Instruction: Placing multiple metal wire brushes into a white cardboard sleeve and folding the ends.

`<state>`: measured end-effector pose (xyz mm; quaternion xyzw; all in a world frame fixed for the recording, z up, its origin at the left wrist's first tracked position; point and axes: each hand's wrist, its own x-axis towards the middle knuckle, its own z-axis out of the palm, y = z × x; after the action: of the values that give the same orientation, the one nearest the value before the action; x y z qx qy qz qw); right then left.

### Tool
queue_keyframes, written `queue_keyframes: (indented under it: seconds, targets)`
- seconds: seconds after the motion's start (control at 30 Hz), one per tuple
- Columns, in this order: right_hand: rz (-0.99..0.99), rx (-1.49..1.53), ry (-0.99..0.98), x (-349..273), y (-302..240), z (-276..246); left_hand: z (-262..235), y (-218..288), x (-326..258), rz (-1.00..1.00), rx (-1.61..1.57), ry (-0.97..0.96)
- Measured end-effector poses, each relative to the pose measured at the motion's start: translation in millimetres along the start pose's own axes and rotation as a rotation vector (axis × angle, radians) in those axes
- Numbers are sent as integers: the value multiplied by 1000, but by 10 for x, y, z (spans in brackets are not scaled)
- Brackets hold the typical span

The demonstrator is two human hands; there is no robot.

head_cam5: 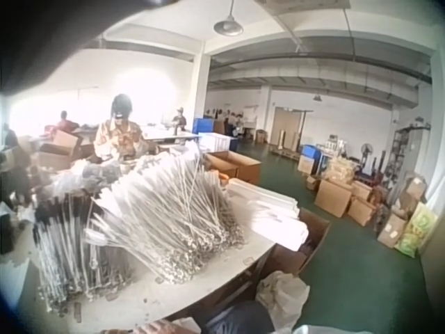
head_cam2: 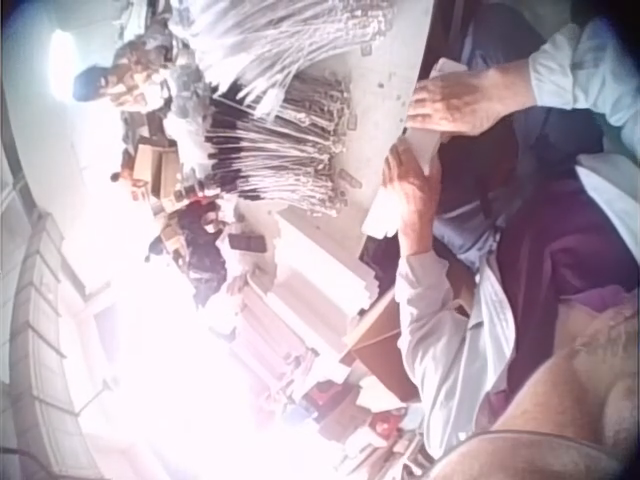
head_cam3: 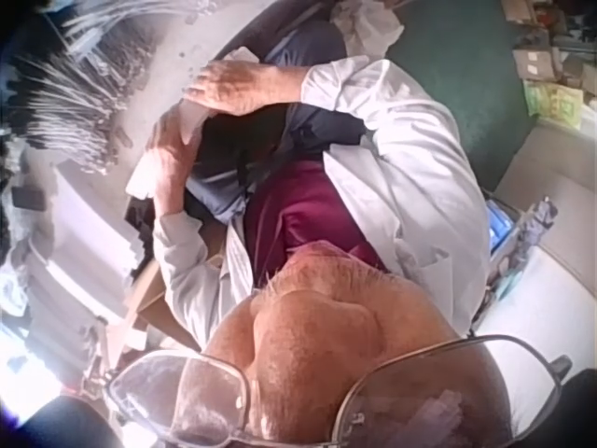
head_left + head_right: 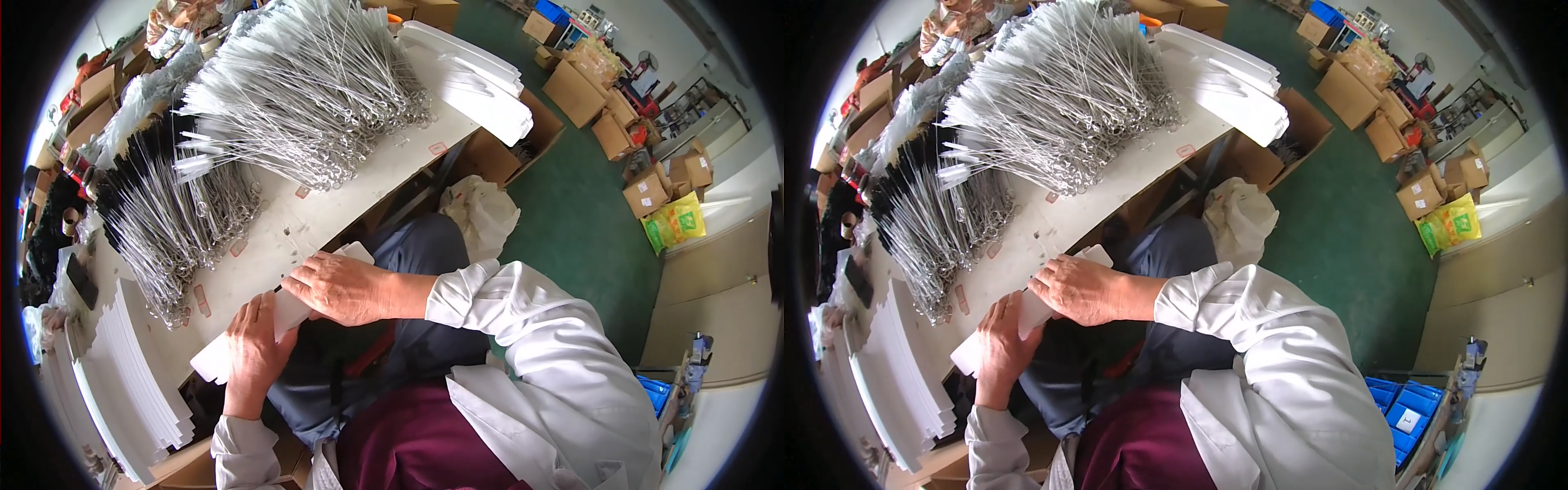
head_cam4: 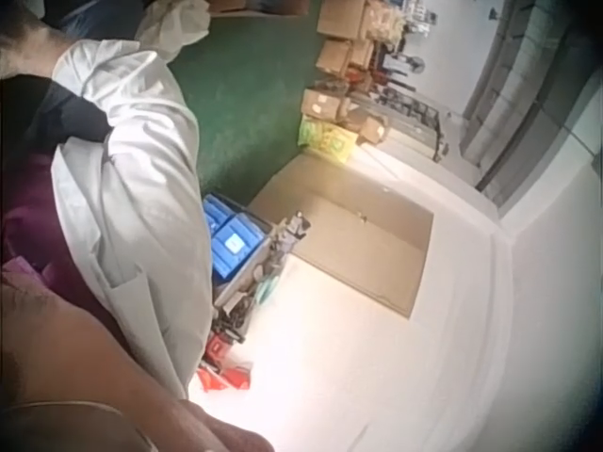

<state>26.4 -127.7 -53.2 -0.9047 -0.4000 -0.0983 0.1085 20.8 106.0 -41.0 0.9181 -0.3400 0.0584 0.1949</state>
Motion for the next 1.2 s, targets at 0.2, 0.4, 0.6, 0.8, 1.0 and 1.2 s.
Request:
queue_keyframes:
  seconds: [0.2, 0.4, 0.6, 0.8, 1.0, 1.2]
  targets:
    - [8, 16, -19, 68, 198, -108, -159, -213, -92, -75, 78, 64]
    - [-47, -59, 125, 357, 426, 70, -98, -478, 24, -94, 138, 114]
    - [-6, 111, 121, 526, 517, 273, 104, -624, 8, -172, 179, 175]
    - [57, 208, 190, 503, 550, 318, 214, -597, 69, -198, 157, 236]
    - [4, 400, 208, 408, 439, 369, 238, -441, -208, -229, 211, 244]
    - [32, 45, 40, 367, 302, 399, 355, -353, -69, -181, 261, 129]
